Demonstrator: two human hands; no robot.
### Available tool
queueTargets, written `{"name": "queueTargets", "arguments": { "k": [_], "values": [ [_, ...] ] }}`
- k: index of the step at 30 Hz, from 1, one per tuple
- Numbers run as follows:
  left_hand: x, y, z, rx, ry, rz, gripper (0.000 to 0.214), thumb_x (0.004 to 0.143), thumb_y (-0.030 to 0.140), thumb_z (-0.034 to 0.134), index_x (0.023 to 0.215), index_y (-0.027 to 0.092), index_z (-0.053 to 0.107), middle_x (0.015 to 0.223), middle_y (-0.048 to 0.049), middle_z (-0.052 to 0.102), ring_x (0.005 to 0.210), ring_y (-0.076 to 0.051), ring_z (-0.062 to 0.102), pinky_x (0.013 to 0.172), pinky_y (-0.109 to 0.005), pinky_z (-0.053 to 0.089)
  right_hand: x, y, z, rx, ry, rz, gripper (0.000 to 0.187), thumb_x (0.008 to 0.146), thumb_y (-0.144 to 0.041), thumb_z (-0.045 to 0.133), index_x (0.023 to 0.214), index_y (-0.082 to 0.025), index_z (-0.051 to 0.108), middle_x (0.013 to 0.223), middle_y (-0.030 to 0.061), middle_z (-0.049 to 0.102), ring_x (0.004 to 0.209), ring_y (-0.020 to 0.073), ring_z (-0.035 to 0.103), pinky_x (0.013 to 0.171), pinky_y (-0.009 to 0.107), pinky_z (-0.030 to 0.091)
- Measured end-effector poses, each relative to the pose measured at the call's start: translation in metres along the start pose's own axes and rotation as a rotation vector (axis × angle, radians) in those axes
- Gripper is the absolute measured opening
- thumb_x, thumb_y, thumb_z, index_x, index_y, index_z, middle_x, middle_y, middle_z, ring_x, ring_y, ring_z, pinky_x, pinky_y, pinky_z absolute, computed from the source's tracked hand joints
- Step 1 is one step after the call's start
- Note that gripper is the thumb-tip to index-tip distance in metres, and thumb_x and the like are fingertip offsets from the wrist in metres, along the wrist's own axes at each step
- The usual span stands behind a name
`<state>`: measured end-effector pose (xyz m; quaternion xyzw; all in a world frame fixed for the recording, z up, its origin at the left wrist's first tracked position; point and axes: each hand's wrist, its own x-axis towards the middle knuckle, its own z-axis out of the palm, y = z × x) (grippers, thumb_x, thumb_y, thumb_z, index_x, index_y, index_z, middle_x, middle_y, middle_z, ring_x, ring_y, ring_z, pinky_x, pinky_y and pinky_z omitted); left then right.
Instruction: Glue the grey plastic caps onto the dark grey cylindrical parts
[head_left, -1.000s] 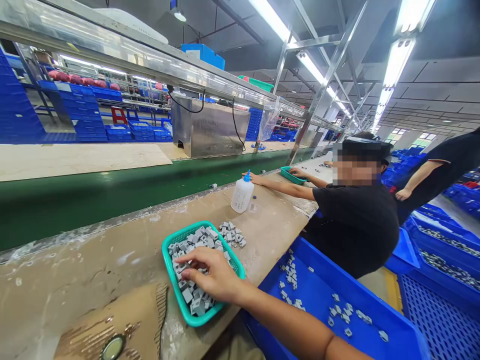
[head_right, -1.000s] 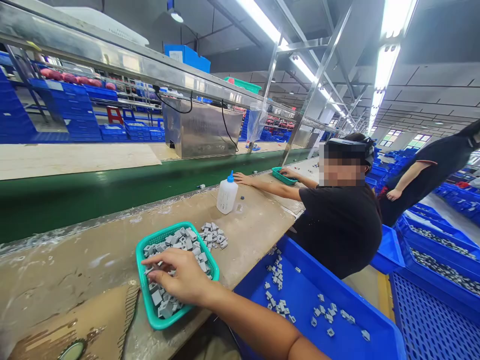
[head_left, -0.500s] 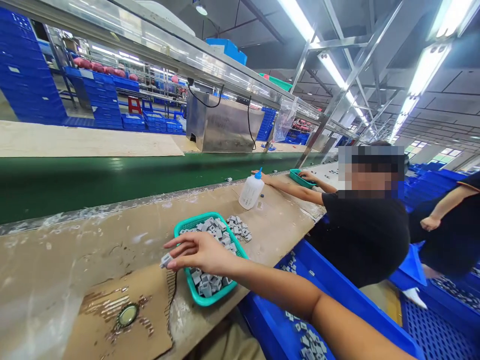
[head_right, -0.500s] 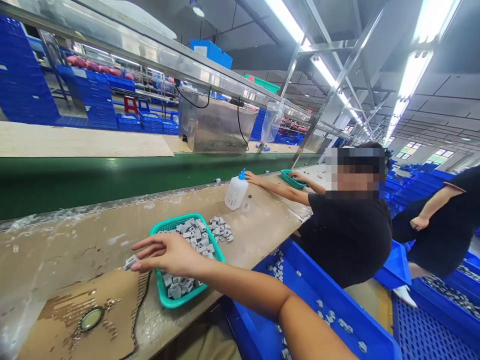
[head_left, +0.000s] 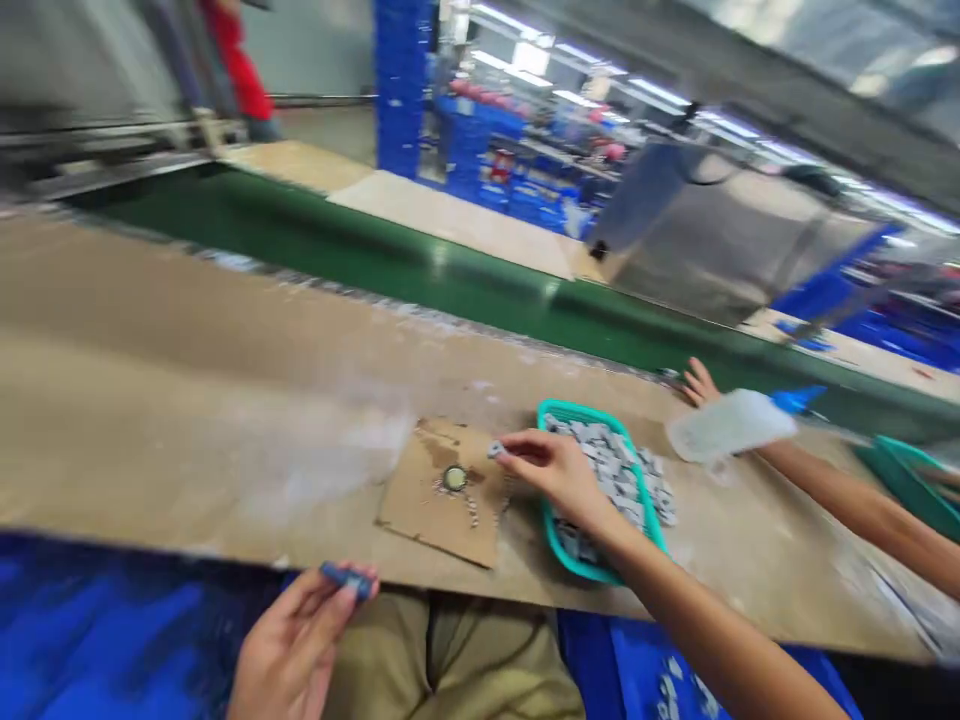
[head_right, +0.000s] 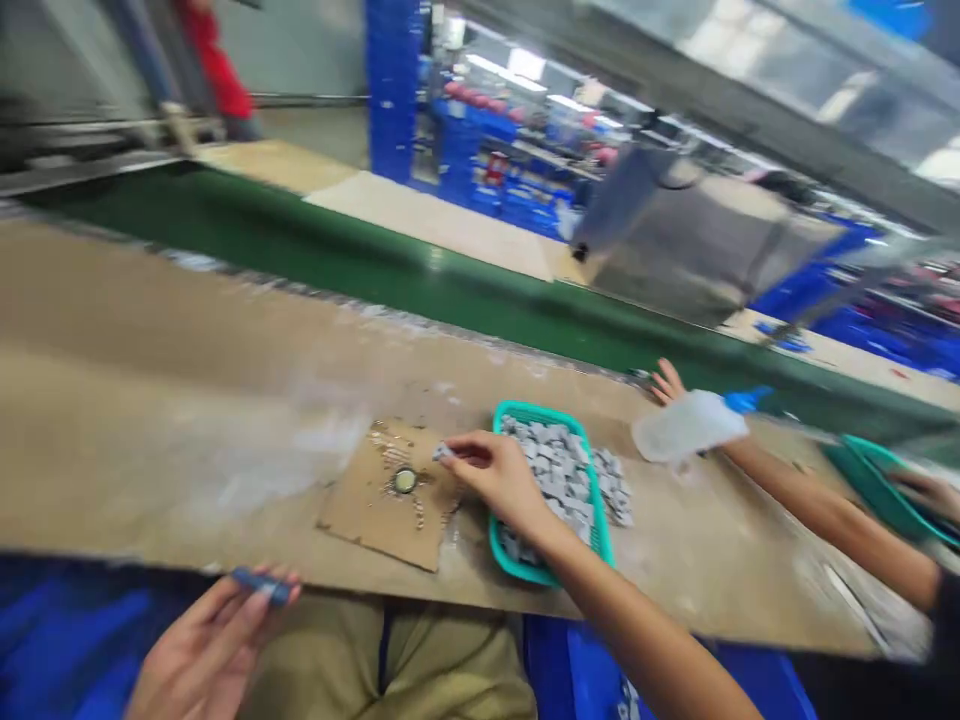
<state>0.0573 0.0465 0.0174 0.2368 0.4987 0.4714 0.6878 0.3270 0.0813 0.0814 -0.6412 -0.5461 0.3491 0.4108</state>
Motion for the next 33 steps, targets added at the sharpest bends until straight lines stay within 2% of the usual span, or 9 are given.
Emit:
{"name": "queueTargets", "arguments": {
  "k": [6,10,14,17,27,33],
  "values": [
    [-0.009,0.008,0.023,-0.171,-0.056,0.026,0.030,0.060,0.030,0.082,0.081,0.013,0.068,0.081,-0.0082,0.067,0.079,-0.018,0.062,0.074,-0.022,0.051,0.000,0.003,-0.002,-0.326,-0.125,-0.052,0.027,0.078,-0.038,0.061,0.091,-0.016,0.070,0.090,0.0093,0.070,0.080,0.0212,0.065,0.070,0.032,0.051],
    [-0.009,0.002,0.028,-0.227,-0.110,0.022,0.026,0.063,0.027,0.080,0.082,0.013,0.068,0.081,-0.0077,0.066,0.078,-0.016,0.061,0.071,-0.020,0.051,0.006,0.000,0.003,-0.443,-0.185,-0.109,0.030,0.079,-0.042,0.059,0.093,-0.018,0.070,0.090,0.0086,0.069,0.075,0.0205,0.063,0.065,0.031,0.049],
    [-0.008,-0.007,0.028,-0.284,-0.119,-0.007,0.023,0.064,0.025,0.079,0.080,0.013,0.068,0.081,-0.0073,0.066,0.076,-0.015,0.060,0.069,-0.020,0.051,0.011,0.001,0.010,-0.459,-0.239,-0.235,0.026,0.081,-0.039,0.059,0.095,-0.019,0.070,0.093,0.0081,0.068,0.084,0.0210,0.062,0.073,0.033,0.049],
    [-0.009,-0.010,0.027,-0.309,-0.118,-0.011,0.022,0.064,0.024,0.079,0.079,0.012,0.067,0.079,-0.0062,0.066,0.074,-0.014,0.060,0.069,-0.019,0.051,0.011,0.005,0.013,-0.462,-0.257,-0.279,0.023,0.081,-0.036,0.059,0.096,-0.020,0.069,0.094,0.0083,0.068,0.086,0.0211,0.062,0.076,0.034,0.049],
    [-0.012,-0.017,0.030,-0.310,-0.114,-0.078,0.025,0.062,0.023,0.079,0.077,0.011,0.064,0.079,-0.0073,0.065,0.075,-0.016,0.060,0.072,-0.023,0.050,0.008,0.006,0.016,-0.512,-0.255,-0.279,0.022,0.078,-0.035,0.064,0.094,-0.021,0.070,0.090,0.0066,0.067,0.081,0.0194,0.063,0.073,0.032,0.049],
    [-0.012,-0.019,0.031,-0.343,-0.133,-0.072,0.024,0.061,0.021,0.080,0.076,0.012,0.064,0.076,-0.0055,0.065,0.072,-0.014,0.061,0.068,-0.021,0.050,0.008,0.007,0.015,-0.538,-0.244,-0.268,0.023,0.077,-0.036,0.065,0.095,-0.021,0.070,0.090,0.0063,0.067,0.081,0.0195,0.063,0.072,0.032,0.049]
  ]
}}
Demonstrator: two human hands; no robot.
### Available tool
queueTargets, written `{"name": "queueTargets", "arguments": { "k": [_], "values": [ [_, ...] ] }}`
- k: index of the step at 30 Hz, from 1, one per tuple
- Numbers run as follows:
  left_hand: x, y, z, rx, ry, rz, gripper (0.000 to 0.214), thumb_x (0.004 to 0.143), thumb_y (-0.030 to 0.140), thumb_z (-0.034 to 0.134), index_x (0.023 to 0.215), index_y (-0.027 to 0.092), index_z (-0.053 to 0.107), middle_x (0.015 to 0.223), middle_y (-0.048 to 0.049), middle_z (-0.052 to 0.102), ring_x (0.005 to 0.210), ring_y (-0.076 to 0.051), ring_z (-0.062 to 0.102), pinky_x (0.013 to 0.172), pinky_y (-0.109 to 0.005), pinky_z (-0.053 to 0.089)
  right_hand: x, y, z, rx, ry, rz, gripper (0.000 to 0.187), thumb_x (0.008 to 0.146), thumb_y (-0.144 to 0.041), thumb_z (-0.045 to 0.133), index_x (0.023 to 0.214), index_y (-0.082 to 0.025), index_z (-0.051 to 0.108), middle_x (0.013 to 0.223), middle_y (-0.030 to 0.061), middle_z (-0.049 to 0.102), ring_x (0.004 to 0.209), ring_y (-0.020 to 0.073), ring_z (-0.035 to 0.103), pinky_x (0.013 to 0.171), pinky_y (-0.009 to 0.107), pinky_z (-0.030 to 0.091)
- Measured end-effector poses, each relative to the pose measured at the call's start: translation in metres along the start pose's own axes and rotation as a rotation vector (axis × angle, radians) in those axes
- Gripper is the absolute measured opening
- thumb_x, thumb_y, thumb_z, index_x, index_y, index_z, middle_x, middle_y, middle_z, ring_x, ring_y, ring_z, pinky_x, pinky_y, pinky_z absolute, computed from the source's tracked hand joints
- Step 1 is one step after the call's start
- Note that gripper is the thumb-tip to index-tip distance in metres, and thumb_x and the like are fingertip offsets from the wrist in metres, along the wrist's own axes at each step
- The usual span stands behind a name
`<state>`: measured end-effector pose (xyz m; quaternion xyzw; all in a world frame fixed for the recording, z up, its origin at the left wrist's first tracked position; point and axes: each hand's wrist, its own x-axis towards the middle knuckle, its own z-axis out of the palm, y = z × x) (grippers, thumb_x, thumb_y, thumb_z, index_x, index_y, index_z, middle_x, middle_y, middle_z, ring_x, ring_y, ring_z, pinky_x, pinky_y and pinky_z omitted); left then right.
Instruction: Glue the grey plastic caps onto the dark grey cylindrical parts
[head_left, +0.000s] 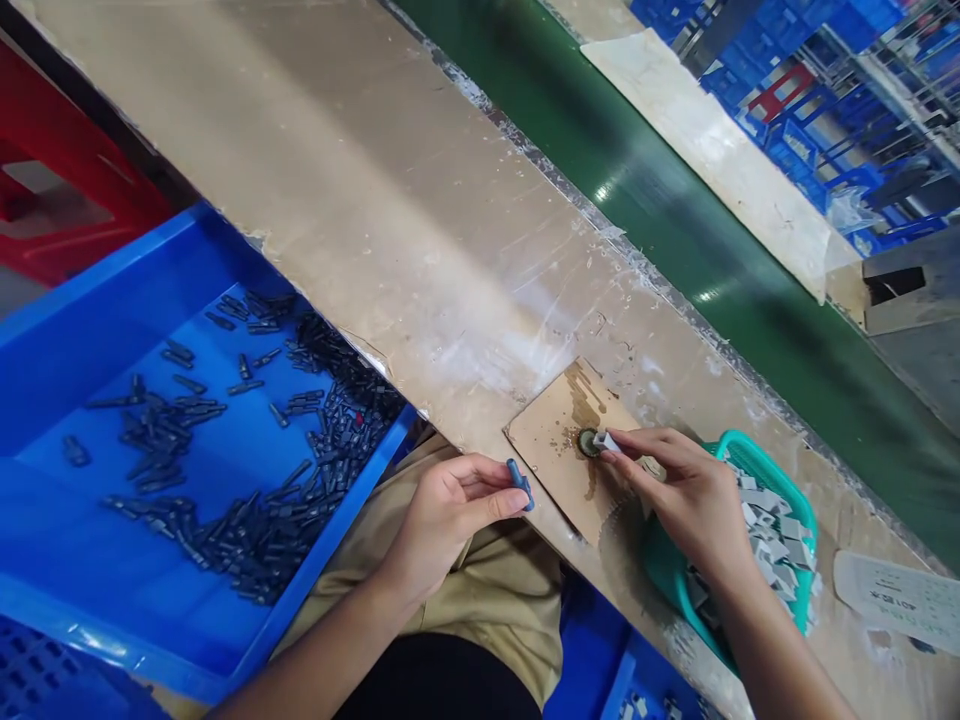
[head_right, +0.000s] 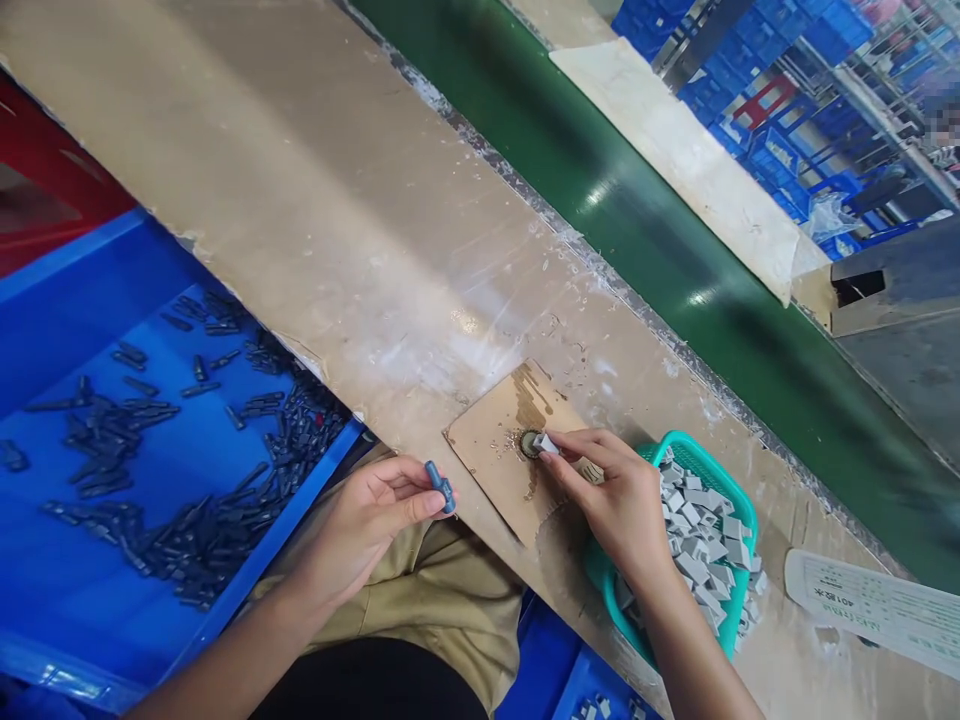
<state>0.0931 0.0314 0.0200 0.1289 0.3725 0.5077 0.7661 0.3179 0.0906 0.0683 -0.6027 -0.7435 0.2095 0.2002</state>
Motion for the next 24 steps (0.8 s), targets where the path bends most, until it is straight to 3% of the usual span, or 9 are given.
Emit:
{"name": "queueTargets", "arguments": {
  "k": [12,15,19,24],
  "values": [
    [0.000,-0.002,0.005,-0.009,0.006,-0.031,0.026,0.061,0.020,0.080,0.078,0.010,0.064,0.078,-0.0074,0.066,0.074,-0.015,0.062,0.070,-0.021,0.052,0.000,-0.004,-0.001,0.043,0.019,0.047,0.021,0.076,-0.034,0.066,0.093,-0.023,0.070,0.090,0.0052,0.067,0.082,0.0204,0.062,0.071,0.031,0.049],
    [0.001,-0.003,0.012,-0.086,-0.018,-0.061,0.023,0.063,0.020,0.080,0.077,0.010,0.064,0.076,-0.0063,0.066,0.072,-0.015,0.062,0.070,-0.023,0.054,0.001,-0.002,-0.006,0.192,0.044,0.126,0.018,0.073,-0.034,0.069,0.088,-0.024,0.071,0.090,0.0043,0.068,0.083,0.0201,0.063,0.072,0.031,0.049],
    [0.006,-0.005,0.028,-0.112,-0.076,-0.038,0.021,0.065,0.018,0.078,0.078,0.010,0.064,0.076,-0.0057,0.065,0.073,-0.013,0.062,0.070,-0.022,0.054,0.001,-0.001,-0.016,0.550,0.066,0.301,0.018,0.069,-0.032,0.073,0.085,-0.025,0.071,0.083,0.0021,0.070,0.078,0.0184,0.065,0.071,0.029,0.051],
    [0.015,-0.010,0.056,-0.103,-0.161,0.034,0.020,0.067,0.018,0.077,0.078,0.010,0.062,0.079,-0.0071,0.065,0.077,-0.016,0.062,0.073,-0.025,0.054,-0.011,-0.017,-0.024,0.803,0.096,0.296,0.014,0.068,-0.029,0.074,0.081,-0.024,0.072,0.076,0.0015,0.070,0.070,0.0150,0.064,0.067,0.025,0.052]
  ]
}}
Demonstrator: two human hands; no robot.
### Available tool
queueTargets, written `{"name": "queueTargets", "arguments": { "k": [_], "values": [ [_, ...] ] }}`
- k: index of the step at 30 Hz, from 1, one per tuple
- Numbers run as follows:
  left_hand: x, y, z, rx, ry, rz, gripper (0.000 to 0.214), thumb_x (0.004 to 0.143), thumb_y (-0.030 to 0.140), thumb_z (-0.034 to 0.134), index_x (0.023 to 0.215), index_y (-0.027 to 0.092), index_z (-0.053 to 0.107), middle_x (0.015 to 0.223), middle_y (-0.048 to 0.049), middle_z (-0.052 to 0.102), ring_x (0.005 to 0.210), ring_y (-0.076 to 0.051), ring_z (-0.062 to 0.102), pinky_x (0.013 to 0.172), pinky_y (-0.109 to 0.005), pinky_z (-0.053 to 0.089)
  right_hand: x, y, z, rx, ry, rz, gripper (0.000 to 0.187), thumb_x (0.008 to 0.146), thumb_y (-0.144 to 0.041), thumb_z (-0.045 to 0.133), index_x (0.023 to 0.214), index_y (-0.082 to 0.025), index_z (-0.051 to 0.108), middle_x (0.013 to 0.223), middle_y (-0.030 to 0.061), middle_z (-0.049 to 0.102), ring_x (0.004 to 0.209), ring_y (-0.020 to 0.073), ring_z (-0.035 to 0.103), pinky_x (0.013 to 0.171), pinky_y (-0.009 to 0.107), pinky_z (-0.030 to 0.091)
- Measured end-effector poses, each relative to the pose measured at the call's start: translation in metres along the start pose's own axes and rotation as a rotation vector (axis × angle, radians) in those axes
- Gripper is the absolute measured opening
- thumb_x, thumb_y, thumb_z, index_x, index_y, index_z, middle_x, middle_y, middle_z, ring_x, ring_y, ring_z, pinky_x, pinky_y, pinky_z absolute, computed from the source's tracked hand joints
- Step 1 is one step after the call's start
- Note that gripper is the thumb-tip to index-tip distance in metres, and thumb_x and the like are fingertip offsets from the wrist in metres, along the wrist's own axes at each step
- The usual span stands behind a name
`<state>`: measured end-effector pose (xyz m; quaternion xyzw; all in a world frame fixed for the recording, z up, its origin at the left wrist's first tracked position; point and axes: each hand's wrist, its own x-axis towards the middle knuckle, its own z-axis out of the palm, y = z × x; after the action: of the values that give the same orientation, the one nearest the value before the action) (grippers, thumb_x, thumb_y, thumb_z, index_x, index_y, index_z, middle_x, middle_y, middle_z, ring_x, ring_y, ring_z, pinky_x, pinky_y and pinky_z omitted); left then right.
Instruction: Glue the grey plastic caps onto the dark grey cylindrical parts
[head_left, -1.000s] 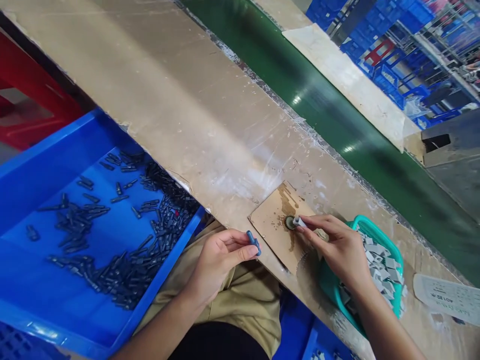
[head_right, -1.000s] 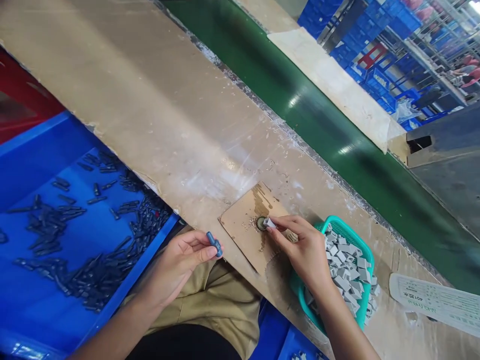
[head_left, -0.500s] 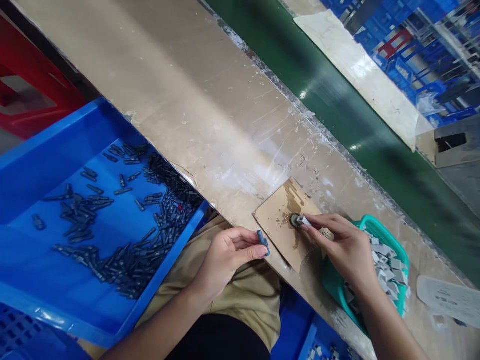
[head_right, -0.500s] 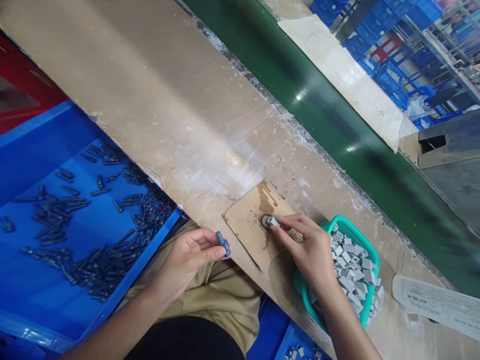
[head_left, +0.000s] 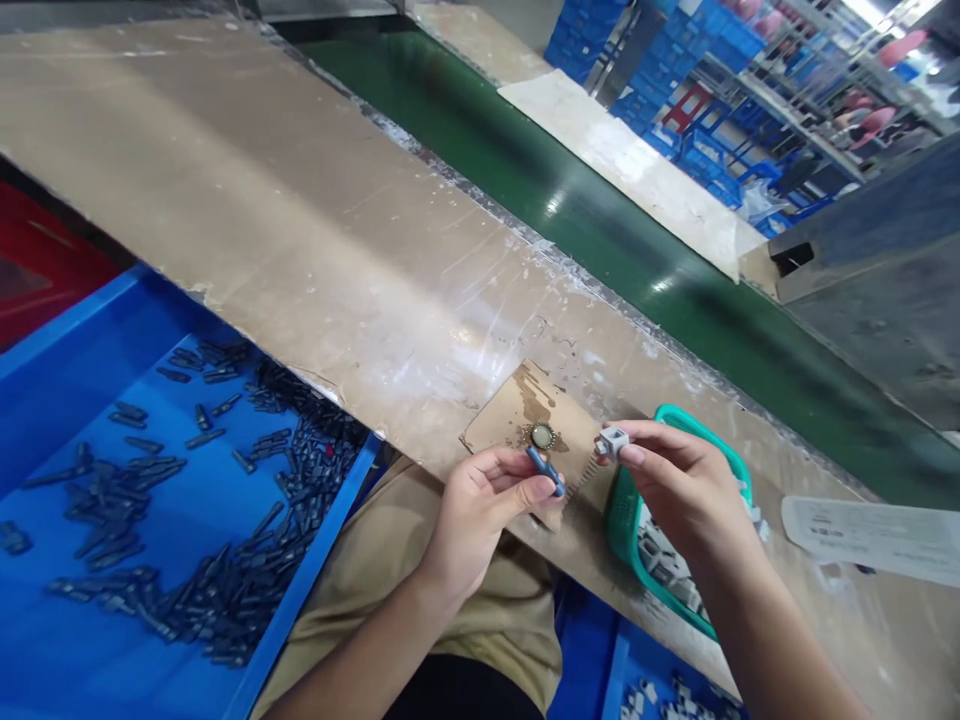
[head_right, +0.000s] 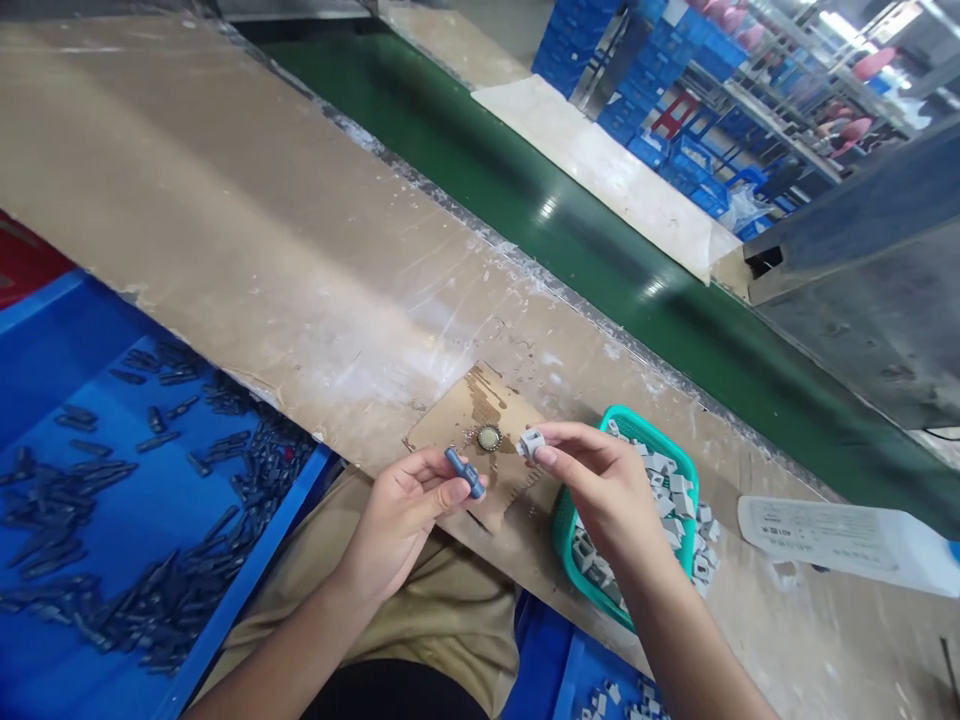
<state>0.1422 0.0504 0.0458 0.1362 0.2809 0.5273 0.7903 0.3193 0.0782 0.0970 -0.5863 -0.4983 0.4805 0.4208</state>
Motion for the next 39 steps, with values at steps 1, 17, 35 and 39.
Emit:
{"name": "queueTargets", "arguments": {
  "k": [1,17,35,39],
  "values": [
    [0.002,-0.002,0.005,-0.001,-0.009,0.014,0.020,0.067,0.018,0.077,0.078,0.010,0.062,0.079,-0.0068,0.065,0.077,-0.015,0.062,0.073,-0.024,0.053,-0.005,-0.002,0.002,0.018,0.004,-0.013,0.013,0.069,-0.028,0.074,0.081,-0.024,0.072,0.077,0.0015,0.071,0.070,0.0145,0.065,0.067,0.024,0.052],
    [-0.003,-0.020,0.027,0.150,-0.027,0.112,0.021,0.064,0.020,0.079,0.075,0.013,0.063,0.076,-0.0025,0.065,0.074,-0.012,0.060,0.069,-0.018,0.050,-0.046,-0.006,0.001,-0.048,0.020,-0.160,0.018,0.073,-0.019,0.071,0.088,-0.028,0.072,0.087,-0.0002,0.072,0.077,0.0141,0.067,0.070,0.022,0.055],
    [0.011,-0.022,0.046,0.518,0.052,0.250,0.018,0.065,0.026,0.075,0.065,0.013,0.063,0.071,-0.0047,0.066,0.070,-0.020,0.064,0.068,-0.027,0.056,-0.046,0.002,-0.005,-0.143,0.181,-0.216,0.018,0.071,-0.031,0.070,0.085,-0.020,0.074,0.083,0.0056,0.073,0.075,0.0194,0.065,0.067,0.031,0.051],
    [0.027,-0.016,0.043,0.697,0.047,0.196,0.031,0.058,0.038,0.079,0.072,0.014,0.067,0.077,-0.0069,0.068,0.075,-0.023,0.064,0.073,-0.027,0.055,-0.032,-0.007,-0.010,-0.186,0.149,-0.235,0.021,0.070,-0.031,0.070,0.084,-0.017,0.073,0.078,0.0054,0.072,0.070,0.0185,0.065,0.064,0.029,0.051]
  ]
}}
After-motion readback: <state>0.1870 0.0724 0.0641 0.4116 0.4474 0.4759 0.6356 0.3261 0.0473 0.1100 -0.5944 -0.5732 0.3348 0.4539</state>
